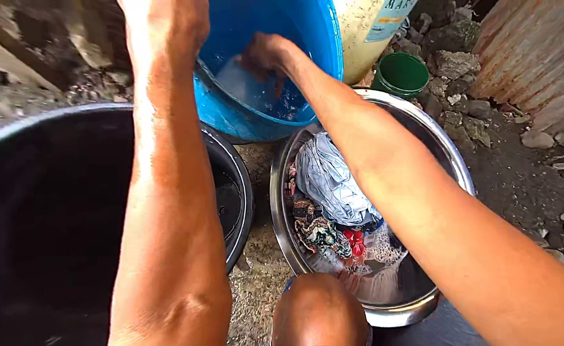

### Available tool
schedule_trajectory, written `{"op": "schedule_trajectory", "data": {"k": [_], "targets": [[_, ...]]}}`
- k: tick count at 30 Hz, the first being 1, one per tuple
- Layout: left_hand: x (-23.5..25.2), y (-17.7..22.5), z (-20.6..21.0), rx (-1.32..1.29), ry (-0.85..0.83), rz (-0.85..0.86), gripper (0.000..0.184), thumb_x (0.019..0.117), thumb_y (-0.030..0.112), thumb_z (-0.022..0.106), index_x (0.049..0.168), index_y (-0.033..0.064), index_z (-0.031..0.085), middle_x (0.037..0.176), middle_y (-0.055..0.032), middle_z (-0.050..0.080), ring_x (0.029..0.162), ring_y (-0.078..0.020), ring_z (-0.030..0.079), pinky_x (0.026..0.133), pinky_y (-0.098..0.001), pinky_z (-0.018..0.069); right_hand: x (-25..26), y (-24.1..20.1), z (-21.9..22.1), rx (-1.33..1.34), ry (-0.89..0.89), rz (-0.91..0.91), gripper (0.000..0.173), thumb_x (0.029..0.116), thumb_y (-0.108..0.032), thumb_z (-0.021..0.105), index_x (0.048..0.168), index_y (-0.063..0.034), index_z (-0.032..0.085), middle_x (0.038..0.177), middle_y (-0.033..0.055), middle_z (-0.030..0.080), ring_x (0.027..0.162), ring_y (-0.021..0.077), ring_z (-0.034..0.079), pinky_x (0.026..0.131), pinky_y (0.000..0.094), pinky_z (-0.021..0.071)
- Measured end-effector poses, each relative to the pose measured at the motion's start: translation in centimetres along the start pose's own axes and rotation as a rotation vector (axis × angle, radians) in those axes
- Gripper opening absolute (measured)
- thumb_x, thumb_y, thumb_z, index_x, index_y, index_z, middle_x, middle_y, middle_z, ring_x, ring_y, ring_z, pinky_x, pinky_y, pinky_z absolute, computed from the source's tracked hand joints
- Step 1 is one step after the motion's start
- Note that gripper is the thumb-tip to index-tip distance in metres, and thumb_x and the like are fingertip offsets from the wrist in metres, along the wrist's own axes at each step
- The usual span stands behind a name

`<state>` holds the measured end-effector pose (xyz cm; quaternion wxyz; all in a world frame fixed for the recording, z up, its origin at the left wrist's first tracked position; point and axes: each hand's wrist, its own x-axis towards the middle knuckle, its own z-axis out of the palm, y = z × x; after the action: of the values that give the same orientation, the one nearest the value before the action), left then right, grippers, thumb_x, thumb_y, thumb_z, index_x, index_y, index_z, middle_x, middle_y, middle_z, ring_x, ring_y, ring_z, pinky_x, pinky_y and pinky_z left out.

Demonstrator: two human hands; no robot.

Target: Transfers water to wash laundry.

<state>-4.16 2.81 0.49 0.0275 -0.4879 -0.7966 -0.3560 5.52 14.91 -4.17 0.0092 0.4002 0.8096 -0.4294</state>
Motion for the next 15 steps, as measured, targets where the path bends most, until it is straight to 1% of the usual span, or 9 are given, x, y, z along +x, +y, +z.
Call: {"op": "schedule_trajectory", "data": {"k": [2,4,5,6,7,8,11,13,15], "targets": [[-1.7,2.7,-1.8,0.009,-0.050,-0.137,0.018,0.0977,0.011,0.058,0.100,-0.0054,0.067,0.104,-0.0276,0.065,0.098,-0.0408,0.063,0.083,-0.0609,0.0460,1.2,0.5,1.3,-0.114,-0.026,0.059,0.034,0.1088,-0.035,0.051,0.115,-0.0045,0.064,0.084,0.0058,0.061,0.068,0.0172,0.059,0.061,0.0390,0.0527],[-1.6,3.1,-2.0,0.022,-0.058,-0.230,0.022,0.0983,0.016,0.058,0.104,-0.0024,0.068,0.111,-0.0263,0.066,0.105,-0.0409,0.063,0.087,-0.0622,0.0463,2.4,1.1,1.8,-0.236,-0.009,0.050,0.033,0.1077,-0.033,0.054,0.118,-0.0030,0.064,0.097,0.0102,0.065,0.079,0.0203,0.063,0.069,0.0417,0.0541],[-1.5,3.1,-1.9,0.021,-0.062,-0.243,0.024,0.0987,0.017,0.057,0.105,-0.0027,0.069,0.112,-0.0275,0.066,0.106,-0.0423,0.063,0.088,-0.0638,0.0452,2.8,1.4,1.9,-0.294,0.026,0.035,0.033,0.1056,-0.030,0.058,0.120,-0.0010,0.065,0.107,0.0140,0.066,0.090,0.0236,0.066,0.078,0.0449,0.0548],[-1.4,3.0,-1.8,0.020,-0.060,-0.222,0.024,0.0989,0.016,0.057,0.104,-0.0038,0.068,0.110,-0.0285,0.066,0.105,-0.0437,0.063,0.087,-0.0649,0.0447,2.9,1.6,1.8,-0.331,0.058,0.026,0.036,0.1036,-0.027,0.061,0.124,0.0015,0.063,0.121,0.0187,0.065,0.106,0.0289,0.066,0.090,0.0495,0.0541],[-1.1,2.8,-1.5,0.017,-0.042,-0.173,0.021,0.0982,0.013,0.058,0.100,-0.0048,0.068,0.105,-0.0283,0.066,0.101,-0.0432,0.064,0.085,-0.0634,0.0454,2.9,1.8,1.8,-0.357,0.097,0.009,0.038,0.1020,-0.025,0.063,0.126,0.0041,0.062,0.129,0.0224,0.063,0.118,0.0334,0.064,0.098,0.0529,0.0519],[-0.6,2.8,-1.4,0.021,-0.031,-0.147,0.019,0.0969,0.011,0.057,0.099,-0.0048,0.068,0.103,-0.0271,0.067,0.100,-0.0418,0.064,0.085,-0.0617,0.0460,2.8,1.8,1.7,-0.385,0.142,-0.015,0.038,0.1002,-0.023,0.064,0.125,0.0050,0.062,0.132,0.0238,0.062,0.123,0.0355,0.062,0.099,0.0544,0.0511],[0.1,3.2,-1.7,0.070,-0.056,-0.158,0.024,0.0949,0.007,0.056,0.110,-0.0076,0.067,0.115,-0.0303,0.066,0.115,-0.0453,0.062,0.096,-0.0633,0.0443,1.5,1.1,1.1,-0.417,0.251,-0.046,0.035,0.1005,-0.022,0.064,0.124,0.0032,0.063,0.131,0.0225,0.063,0.127,0.0360,0.060,0.101,0.0540,0.0503],[0.2,3.5,-1.7,0.052,-0.050,-0.185,0.032,0.0924,0.005,0.057,0.121,-0.0057,0.064,0.123,-0.0299,0.064,0.121,-0.0440,0.060,0.100,-0.0620,0.0440,0.2,0.9,0.3,-0.411,0.366,-0.105,0.030,0.1009,-0.022,0.062,0.120,0.0000,0.067,0.122,0.0200,0.068,0.119,0.0349,0.065,0.097,0.0538,0.0527],[0.1,3.6,-1.9,0.033,-0.033,-0.175,0.045,0.0926,0.004,0.054,0.137,0.0030,0.057,0.130,-0.0275,0.062,0.125,-0.0431,0.059,0.102,-0.0612,0.0449,-1.7,1.1,-0.9,-0.394,0.497,-0.233,0.026,0.1011,-0.021,0.061,0.117,-0.0006,0.067,0.108,0.0183,0.072,0.107,0.0346,0.069,0.092,0.0534,0.0539]]}}
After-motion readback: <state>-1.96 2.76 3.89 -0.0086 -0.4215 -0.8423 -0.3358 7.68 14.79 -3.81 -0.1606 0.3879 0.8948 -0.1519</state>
